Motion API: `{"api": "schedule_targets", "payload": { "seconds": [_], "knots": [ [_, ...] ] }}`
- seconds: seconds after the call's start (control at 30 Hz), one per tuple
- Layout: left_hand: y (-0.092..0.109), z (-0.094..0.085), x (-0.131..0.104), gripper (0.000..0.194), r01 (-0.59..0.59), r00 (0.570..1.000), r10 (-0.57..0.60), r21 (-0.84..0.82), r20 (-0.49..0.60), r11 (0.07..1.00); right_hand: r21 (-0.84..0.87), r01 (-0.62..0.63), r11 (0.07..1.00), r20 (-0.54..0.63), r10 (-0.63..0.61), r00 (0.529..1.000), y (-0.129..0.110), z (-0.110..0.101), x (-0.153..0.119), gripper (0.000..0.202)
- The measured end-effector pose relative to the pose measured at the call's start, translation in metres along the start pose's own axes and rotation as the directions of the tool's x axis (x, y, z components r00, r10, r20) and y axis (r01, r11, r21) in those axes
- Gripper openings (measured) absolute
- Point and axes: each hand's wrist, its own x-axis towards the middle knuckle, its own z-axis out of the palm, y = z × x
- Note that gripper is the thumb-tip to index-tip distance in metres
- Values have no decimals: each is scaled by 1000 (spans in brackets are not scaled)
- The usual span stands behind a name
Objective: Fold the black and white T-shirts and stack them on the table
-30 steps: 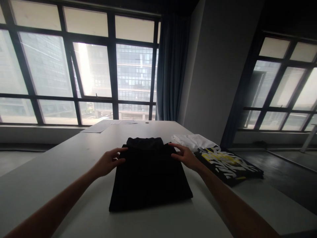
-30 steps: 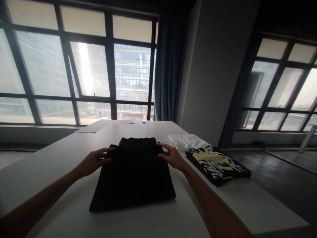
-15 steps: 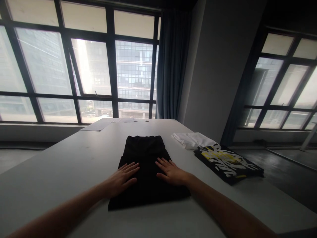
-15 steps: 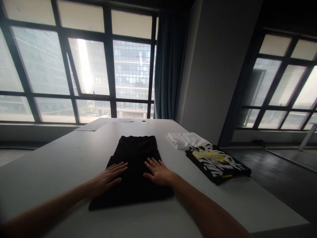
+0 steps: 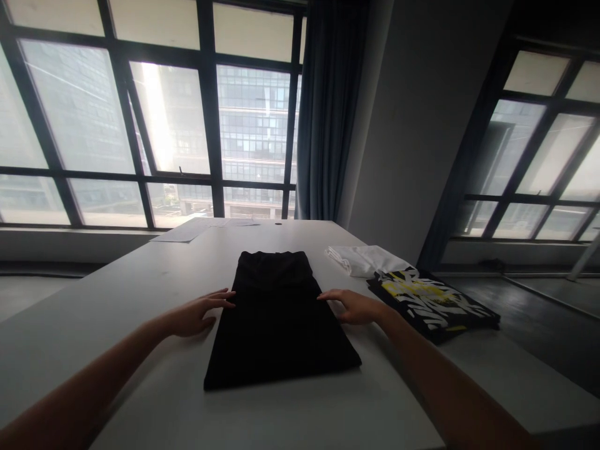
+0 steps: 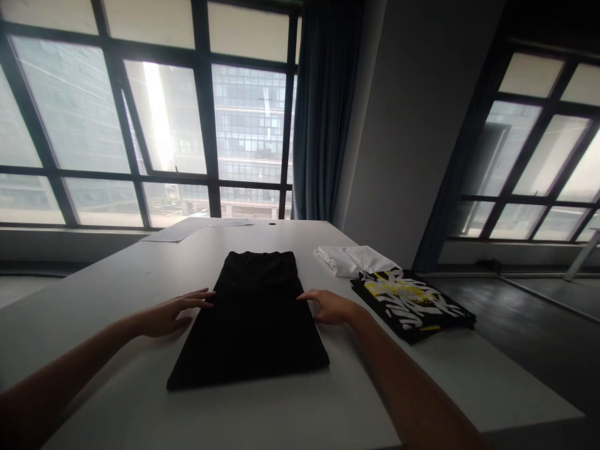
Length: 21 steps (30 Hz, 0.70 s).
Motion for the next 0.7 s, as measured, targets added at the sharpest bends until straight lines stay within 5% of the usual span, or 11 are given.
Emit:
{"api": "schedule_targets", "payload": {
  "seconds": [0.17, 0.33, 0.47, 0.7],
  "knots": [
    [18, -1, -4, 71, -93, 988, 100, -69, 117, 993, -55, 20, 998, 14, -19, 1000, -13, 3, -1, 76],
    [36, 7, 4, 33, -137, 990, 138, -63, 7, 989, -82, 77, 994, 44, -74, 996, -11, 4, 3, 62],
    [43, 10, 11, 21, -210, 976, 203, -103, -74, 972, -122, 115, 986, 8, -115, 993, -8, 5, 6, 54],
    [68, -25, -6, 23, -219, 972, 234, -275, 23, 936, 211, 266, 940, -5, -271, 962, -19, -14, -12, 23]
  ]
}}
